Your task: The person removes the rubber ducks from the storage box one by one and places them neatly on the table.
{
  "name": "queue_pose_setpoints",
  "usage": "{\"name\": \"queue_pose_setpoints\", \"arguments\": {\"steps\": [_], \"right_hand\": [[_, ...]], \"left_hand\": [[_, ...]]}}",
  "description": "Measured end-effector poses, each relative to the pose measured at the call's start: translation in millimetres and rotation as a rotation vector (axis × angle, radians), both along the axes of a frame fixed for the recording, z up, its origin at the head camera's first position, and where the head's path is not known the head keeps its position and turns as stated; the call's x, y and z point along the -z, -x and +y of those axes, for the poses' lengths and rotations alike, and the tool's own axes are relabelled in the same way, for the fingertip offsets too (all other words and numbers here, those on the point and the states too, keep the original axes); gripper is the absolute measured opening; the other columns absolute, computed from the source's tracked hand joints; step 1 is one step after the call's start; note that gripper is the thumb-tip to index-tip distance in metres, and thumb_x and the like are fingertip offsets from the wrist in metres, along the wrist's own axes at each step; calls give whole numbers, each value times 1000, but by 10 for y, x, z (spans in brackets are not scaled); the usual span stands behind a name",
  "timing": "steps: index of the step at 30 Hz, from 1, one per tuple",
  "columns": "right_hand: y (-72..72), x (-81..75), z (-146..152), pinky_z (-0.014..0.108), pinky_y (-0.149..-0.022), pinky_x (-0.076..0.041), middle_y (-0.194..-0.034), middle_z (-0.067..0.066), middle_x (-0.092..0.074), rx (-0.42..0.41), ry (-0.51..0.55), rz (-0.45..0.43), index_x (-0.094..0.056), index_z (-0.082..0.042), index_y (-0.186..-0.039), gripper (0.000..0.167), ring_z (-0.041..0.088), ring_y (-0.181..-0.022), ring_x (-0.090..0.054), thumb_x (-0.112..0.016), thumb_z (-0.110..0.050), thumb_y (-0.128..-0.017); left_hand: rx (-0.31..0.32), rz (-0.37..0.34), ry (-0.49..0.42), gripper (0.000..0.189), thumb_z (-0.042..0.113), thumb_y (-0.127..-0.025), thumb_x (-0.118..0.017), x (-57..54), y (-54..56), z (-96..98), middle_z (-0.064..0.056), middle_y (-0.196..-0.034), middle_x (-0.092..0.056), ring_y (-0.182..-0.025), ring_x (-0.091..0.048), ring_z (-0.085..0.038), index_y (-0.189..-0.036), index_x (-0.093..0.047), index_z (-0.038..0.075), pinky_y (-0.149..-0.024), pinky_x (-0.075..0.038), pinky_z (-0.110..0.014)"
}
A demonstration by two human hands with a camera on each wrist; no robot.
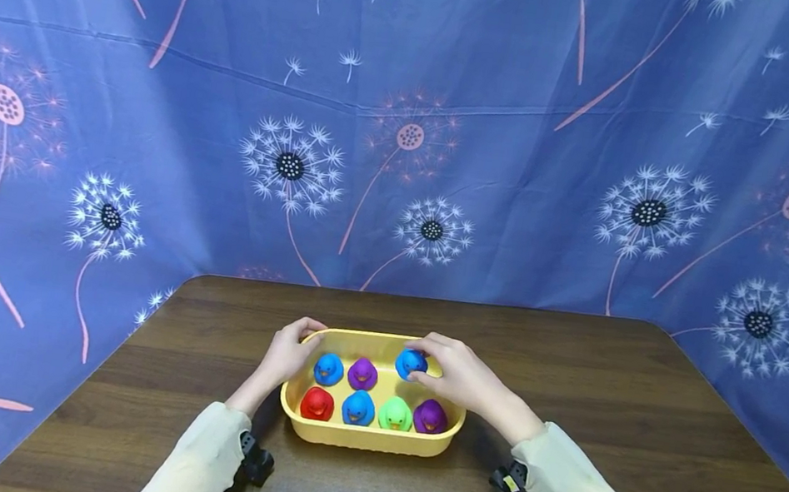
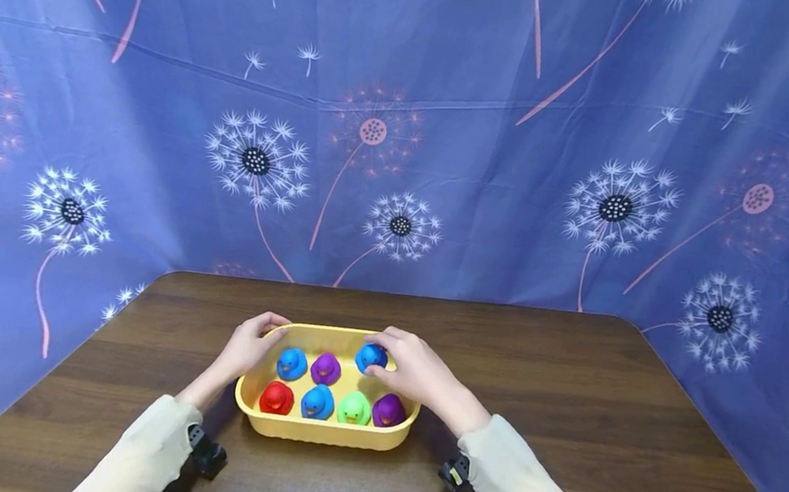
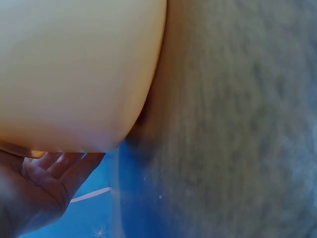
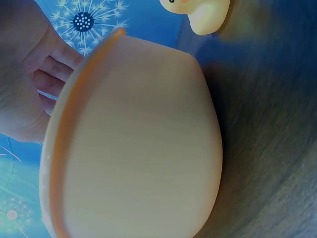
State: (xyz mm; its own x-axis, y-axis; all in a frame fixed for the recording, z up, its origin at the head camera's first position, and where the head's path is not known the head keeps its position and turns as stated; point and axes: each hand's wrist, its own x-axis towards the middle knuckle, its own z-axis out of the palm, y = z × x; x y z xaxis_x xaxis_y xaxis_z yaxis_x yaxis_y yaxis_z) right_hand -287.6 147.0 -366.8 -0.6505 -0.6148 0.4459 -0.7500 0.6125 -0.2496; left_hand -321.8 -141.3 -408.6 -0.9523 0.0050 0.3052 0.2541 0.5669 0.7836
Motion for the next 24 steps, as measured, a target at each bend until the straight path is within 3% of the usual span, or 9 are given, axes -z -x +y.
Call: {"name": "queue_pose_setpoints", "arguments": {"steps": [12,24], "right_hand": [[-26,-8,141,32,-80,-53,-97,3,-65,28,20,-8,-65,-3,-111,38,15,-89,-62,-76,-20,-79],[-49,-79,298,31,-76,-52,-97,3,-65,32,19,53,-65,-3,-108,34,16,-85,-62,-75,-18,-78]], "left_hand": [[-5,11,5,15,9,-89,-61,25,3,0,-14,-91,-72,-82,-62,-21,-101,-66,2,-72,-44,-28],[-8,10,6,15,10,-89,-60,14,-3,4,-15,-92,-72,-85,-63,-23,-101,-66,2,-72,-44,-29]]}}
